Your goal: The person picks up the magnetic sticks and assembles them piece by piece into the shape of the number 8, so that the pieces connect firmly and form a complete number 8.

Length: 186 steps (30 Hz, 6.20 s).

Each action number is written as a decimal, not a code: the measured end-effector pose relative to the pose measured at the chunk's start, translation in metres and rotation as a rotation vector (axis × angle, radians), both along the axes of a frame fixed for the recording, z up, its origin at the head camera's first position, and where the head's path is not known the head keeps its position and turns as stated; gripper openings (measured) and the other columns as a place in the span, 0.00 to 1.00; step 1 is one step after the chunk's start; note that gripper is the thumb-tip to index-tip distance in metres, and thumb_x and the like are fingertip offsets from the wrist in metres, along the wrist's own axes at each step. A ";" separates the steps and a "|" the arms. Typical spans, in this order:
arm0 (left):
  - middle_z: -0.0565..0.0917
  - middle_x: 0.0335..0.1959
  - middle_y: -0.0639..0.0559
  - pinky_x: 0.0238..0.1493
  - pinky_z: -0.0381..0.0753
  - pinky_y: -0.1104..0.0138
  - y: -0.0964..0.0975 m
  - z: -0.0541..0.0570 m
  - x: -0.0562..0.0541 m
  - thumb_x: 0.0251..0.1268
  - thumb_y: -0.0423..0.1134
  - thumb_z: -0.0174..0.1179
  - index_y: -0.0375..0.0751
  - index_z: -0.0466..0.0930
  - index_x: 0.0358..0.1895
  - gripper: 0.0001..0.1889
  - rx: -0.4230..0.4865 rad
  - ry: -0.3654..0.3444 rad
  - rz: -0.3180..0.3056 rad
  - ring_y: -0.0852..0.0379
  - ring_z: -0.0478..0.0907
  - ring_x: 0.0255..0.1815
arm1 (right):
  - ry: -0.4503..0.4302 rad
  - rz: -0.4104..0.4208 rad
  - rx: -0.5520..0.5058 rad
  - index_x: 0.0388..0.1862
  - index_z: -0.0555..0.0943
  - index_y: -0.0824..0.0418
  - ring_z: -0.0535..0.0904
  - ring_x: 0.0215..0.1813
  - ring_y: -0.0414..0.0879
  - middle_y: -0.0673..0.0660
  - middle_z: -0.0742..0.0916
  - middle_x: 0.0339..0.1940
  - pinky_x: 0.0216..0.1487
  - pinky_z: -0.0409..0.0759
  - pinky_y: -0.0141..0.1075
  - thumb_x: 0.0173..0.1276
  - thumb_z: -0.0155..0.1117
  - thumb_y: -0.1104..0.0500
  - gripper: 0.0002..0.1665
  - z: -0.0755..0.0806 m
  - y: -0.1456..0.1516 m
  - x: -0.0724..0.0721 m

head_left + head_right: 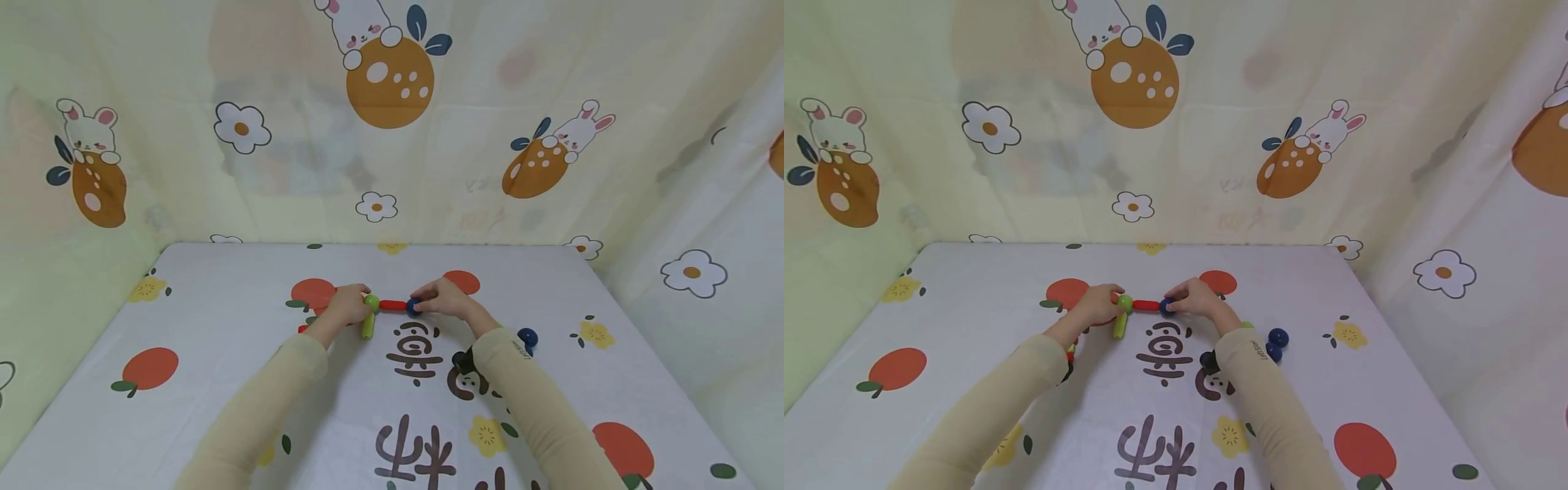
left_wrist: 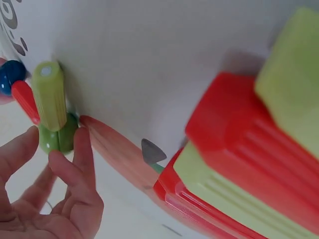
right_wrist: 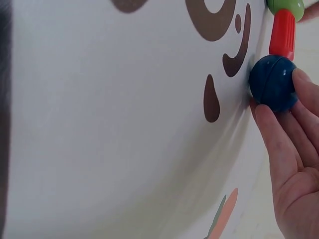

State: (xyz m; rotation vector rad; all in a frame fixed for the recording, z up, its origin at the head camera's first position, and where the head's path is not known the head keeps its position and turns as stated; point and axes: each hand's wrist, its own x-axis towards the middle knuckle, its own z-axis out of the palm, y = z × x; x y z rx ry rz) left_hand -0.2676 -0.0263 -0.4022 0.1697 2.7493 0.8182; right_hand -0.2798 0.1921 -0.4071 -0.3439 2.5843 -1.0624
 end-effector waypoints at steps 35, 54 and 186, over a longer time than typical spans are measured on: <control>0.78 0.51 0.45 0.44 0.75 0.68 0.010 0.003 -0.008 0.62 0.33 0.57 0.39 0.75 0.56 0.18 -0.098 0.002 0.008 0.54 0.72 0.42 | 0.104 0.000 -0.022 0.51 0.78 0.70 0.76 0.51 0.55 0.63 0.82 0.48 0.49 0.74 0.42 0.59 0.65 0.62 0.21 0.006 0.013 0.006; 0.77 0.52 0.46 0.33 0.74 0.71 0.011 0.004 -0.007 0.63 0.33 0.56 0.40 0.74 0.58 0.19 -0.106 -0.009 0.007 0.54 0.71 0.40 | 0.144 0.032 0.022 0.52 0.76 0.71 0.78 0.50 0.55 0.64 0.83 0.47 0.52 0.73 0.47 0.59 0.66 0.57 0.25 0.019 0.061 0.019; 0.77 0.43 0.45 0.25 0.73 0.72 0.008 0.005 -0.006 0.64 0.31 0.52 0.41 0.73 0.60 0.20 -0.082 -0.044 -0.008 0.54 0.73 0.31 | 0.029 0.092 -0.139 0.32 0.76 0.63 0.77 0.32 0.42 0.52 0.81 0.29 0.34 0.76 0.31 0.43 0.78 0.59 0.21 -0.015 -0.081 0.051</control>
